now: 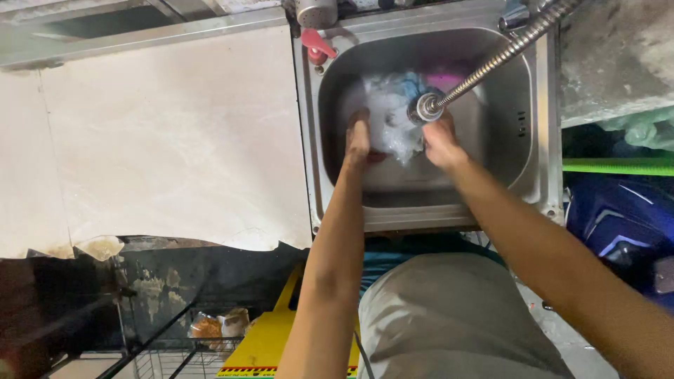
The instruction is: Dismantling and washing juicer components and plastic cups in a sink.
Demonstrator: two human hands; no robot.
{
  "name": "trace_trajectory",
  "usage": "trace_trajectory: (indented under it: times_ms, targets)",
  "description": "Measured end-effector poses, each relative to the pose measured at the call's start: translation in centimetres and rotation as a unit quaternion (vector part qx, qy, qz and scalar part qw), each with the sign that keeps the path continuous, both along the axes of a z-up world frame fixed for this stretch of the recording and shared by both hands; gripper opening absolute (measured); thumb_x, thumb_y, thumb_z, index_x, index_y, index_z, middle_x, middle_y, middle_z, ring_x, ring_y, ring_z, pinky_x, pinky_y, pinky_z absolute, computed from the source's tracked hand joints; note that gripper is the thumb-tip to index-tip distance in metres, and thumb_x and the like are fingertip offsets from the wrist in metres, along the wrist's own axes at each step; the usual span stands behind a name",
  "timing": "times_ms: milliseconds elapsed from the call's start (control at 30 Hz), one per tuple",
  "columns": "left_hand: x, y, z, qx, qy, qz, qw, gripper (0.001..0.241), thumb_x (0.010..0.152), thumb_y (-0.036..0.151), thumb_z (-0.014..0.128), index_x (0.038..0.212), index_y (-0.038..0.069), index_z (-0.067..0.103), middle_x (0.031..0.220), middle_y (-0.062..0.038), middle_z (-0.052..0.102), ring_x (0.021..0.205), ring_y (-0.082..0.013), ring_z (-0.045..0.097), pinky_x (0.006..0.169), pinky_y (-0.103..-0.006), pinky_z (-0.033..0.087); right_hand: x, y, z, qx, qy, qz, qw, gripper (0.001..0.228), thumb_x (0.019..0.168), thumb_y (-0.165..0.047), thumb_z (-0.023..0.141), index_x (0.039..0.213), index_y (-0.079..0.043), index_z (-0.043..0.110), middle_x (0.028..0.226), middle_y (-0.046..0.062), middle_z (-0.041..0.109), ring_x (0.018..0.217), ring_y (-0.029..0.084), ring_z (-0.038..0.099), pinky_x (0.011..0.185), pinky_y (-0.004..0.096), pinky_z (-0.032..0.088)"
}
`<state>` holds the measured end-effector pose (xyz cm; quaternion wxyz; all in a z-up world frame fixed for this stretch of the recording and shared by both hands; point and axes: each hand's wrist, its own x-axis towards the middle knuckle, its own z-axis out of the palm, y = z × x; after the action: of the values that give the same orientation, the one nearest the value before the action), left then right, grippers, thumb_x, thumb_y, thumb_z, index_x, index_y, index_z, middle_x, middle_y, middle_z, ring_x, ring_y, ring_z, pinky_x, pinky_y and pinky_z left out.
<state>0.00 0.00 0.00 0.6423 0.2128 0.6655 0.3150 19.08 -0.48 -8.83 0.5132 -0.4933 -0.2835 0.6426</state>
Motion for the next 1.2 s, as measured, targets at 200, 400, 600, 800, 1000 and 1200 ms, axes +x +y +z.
trace_trajectory:
  times_ms: [200,400,600,800,1000,1200]
  targets:
    - [2.2,0.1,-14.5,-0.024,-0.177,0.219,0.959,0.075,0.094,0.060,0.043,0.146,0.007,0.051,0.137,-0.013,0.059,0.117,-0.0342,0.061,0.092,-0.0528,0.056,-2.1,-5.3,3.4,-0.054,-0.287,0.003,0.956,0.029,0.101,-0.022,0.068,0.124,-0.007,0.063,0.105,0.002,0.070,0.092,0.013,0.062,0.079,0.034,0.053]
    - [2.0,-0.2,-13.8,-0.024,-0.263,0.209,0.942,0.080,0.088,0.063,0.055,0.140,0.003,0.056,0.122,-0.018,0.065,0.104,-0.0329,0.064,0.084,-0.0431,0.057,5.4,-5.3,8.2,-0.119,-0.381,0.280,0.873,0.031,0.095,-0.033,0.069,0.115,-0.009,0.074,0.095,0.007,0.073,0.088,0.023,0.068,0.081,0.044,0.057]
    - [1.5,-1.5,-5.4,-0.058,-0.265,0.157,0.950,0.091,0.075,0.074,0.060,0.138,0.008,0.054,0.096,-0.017,0.066,0.069,-0.0256,0.063,0.057,-0.0365,0.052,8.2,-3.3,13.4,0.110,-0.547,0.322,0.765,0.070,0.088,-0.030,0.078,0.148,-0.006,0.049,0.142,0.021,0.056,0.131,0.032,0.051,0.108,0.041,0.042]
    - [1.9,-2.1,-1.1,-0.063,-0.197,0.169,0.964,0.092,0.062,0.079,0.063,0.136,0.025,0.055,0.078,-0.015,0.059,0.045,-0.0220,0.046,0.042,-0.0362,0.039,2.5,-2.8,23.8,0.206,-0.316,0.282,0.882,0.053,0.094,-0.017,0.075,0.142,-0.006,0.055,0.139,0.012,0.060,0.124,0.018,0.060,0.104,0.034,0.052]
    - [4.6,-3.5,-4.7,-0.032,-0.084,0.145,0.985,0.087,0.074,0.060,0.083,0.121,-0.012,0.070,0.082,-0.013,0.070,0.058,-0.0212,0.062,0.047,-0.0407,0.054,-0.2,-1.3,24.3,0.246,-0.325,0.263,0.875,0.019,0.099,-0.010,0.073,0.116,-0.003,0.071,0.123,0.007,0.073,0.102,0.012,0.071,0.084,0.026,0.059]
    - [2.6,-5.8,4.3,0.268,0.287,0.037,0.919,0.101,0.062,0.028,0.094,0.142,0.004,0.038,0.109,-0.020,0.066,0.100,-0.0388,0.063,0.088,-0.0477,0.052,3.0,-0.6,22.8,0.162,-0.472,0.245,0.831,0.023,0.097,-0.013,0.075,0.118,-0.004,0.075,0.115,0.009,0.075,0.090,0.018,0.069,0.077,0.030,0.055]
